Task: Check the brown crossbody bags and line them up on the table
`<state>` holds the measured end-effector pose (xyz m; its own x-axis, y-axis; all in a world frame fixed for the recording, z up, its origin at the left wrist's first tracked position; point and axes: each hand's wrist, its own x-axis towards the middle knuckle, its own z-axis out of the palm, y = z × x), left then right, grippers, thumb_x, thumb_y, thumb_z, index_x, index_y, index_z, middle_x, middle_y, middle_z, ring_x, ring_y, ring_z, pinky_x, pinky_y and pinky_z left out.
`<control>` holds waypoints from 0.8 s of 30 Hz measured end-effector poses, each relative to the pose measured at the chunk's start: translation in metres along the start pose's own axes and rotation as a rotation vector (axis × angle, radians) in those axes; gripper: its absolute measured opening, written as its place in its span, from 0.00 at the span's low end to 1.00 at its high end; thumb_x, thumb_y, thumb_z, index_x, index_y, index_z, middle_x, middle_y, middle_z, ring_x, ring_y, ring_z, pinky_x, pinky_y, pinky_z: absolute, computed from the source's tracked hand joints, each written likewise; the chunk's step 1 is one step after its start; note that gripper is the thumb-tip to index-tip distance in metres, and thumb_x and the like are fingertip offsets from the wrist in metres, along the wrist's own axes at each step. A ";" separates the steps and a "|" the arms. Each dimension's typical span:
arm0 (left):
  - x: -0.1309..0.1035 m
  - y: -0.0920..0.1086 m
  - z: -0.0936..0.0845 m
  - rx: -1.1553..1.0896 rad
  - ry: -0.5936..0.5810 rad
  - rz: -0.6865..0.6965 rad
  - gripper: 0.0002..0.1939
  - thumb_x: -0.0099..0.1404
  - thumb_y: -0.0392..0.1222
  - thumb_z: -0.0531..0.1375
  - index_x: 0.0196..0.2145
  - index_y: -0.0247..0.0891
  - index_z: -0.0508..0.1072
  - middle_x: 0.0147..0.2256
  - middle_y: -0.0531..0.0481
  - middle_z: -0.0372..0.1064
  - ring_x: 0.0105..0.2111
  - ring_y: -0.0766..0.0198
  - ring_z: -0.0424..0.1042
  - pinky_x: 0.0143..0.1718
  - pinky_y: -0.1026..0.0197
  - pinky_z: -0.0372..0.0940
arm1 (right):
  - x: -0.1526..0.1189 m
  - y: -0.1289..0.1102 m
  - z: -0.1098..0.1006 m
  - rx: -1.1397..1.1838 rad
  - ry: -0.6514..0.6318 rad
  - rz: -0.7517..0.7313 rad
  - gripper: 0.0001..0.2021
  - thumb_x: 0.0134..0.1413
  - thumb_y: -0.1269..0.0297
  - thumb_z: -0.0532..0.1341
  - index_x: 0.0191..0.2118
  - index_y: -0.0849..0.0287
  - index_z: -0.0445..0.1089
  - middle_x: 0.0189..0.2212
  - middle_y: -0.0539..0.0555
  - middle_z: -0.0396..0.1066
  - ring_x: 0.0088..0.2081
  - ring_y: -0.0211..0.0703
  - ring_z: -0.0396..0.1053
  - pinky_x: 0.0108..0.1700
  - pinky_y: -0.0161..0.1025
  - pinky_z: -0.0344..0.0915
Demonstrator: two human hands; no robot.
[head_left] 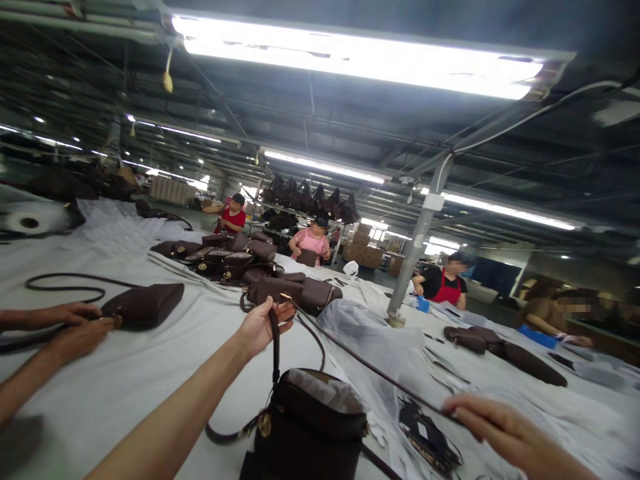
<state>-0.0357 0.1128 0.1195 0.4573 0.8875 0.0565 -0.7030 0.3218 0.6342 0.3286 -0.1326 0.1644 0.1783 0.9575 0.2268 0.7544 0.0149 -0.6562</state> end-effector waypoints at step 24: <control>0.001 -0.028 0.055 0.320 -0.302 -0.204 0.16 0.61 0.50 0.64 0.30 0.36 0.64 0.27 0.45 0.74 0.25 0.60 0.74 0.27 0.59 0.69 | 0.094 -0.162 0.103 -0.992 -0.125 -0.532 0.16 0.65 0.61 0.51 0.32 0.58 0.73 0.30 0.57 0.74 0.31 0.44 0.71 0.31 0.37 0.57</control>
<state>0.0148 0.0867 0.1441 0.7395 0.6660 0.0980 -0.4016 0.3197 0.8582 0.1579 -0.0152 0.2179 -0.3374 0.9207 0.1963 0.8933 0.2473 0.3754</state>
